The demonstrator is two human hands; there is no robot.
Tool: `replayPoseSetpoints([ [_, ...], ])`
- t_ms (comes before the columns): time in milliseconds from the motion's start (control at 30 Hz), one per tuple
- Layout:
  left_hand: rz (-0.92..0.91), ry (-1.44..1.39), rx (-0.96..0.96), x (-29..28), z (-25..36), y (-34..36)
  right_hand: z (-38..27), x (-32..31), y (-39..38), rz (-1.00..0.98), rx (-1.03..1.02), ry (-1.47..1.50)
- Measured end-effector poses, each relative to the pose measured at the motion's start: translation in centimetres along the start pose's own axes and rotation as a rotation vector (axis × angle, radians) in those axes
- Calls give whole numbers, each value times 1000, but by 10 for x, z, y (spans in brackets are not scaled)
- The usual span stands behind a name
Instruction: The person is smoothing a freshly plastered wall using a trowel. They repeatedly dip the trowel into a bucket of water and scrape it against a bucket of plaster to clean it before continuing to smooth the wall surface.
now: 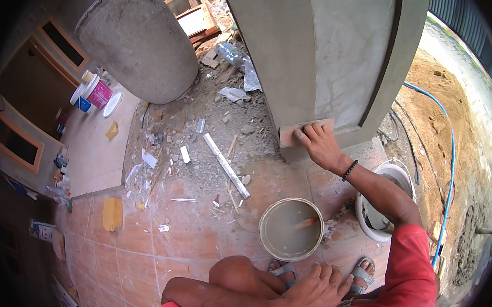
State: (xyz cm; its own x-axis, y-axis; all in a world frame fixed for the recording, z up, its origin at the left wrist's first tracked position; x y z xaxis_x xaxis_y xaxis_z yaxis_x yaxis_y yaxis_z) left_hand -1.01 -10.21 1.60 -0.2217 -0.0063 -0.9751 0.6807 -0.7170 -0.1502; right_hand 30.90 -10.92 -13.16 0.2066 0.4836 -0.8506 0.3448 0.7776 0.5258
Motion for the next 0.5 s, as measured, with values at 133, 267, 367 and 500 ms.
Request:
replayPoseSetpoints([
  [133, -38, -50, -55, -1, 0, 2, 10, -1, -25, -188, 164, 575],
  [267, 26, -40, -16, -10, 1, 4, 17, -71, -23, 73, 489, 1838],
  [367, 103, 46, 9, 5, 2, 7, 37, -81, -28, 268, 514, 2119],
  [500, 81, 75, 12, 12, 3, 8, 53, -96, -26, 414, 476, 2123],
])
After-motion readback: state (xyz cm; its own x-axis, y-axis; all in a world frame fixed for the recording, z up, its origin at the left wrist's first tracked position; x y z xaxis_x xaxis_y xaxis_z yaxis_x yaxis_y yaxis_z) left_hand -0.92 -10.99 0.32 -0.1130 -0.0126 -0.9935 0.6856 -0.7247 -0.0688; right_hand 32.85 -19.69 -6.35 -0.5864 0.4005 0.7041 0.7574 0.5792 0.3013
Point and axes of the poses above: each hand's wrist, its own y-axis towards the middle knuckle, its own x-axis out of the palm, z = x × y, the point moved 2 cm from there along y, towards the middle knuckle, and after that the axes turned 8 degrees about y, right-handed, at the moved point
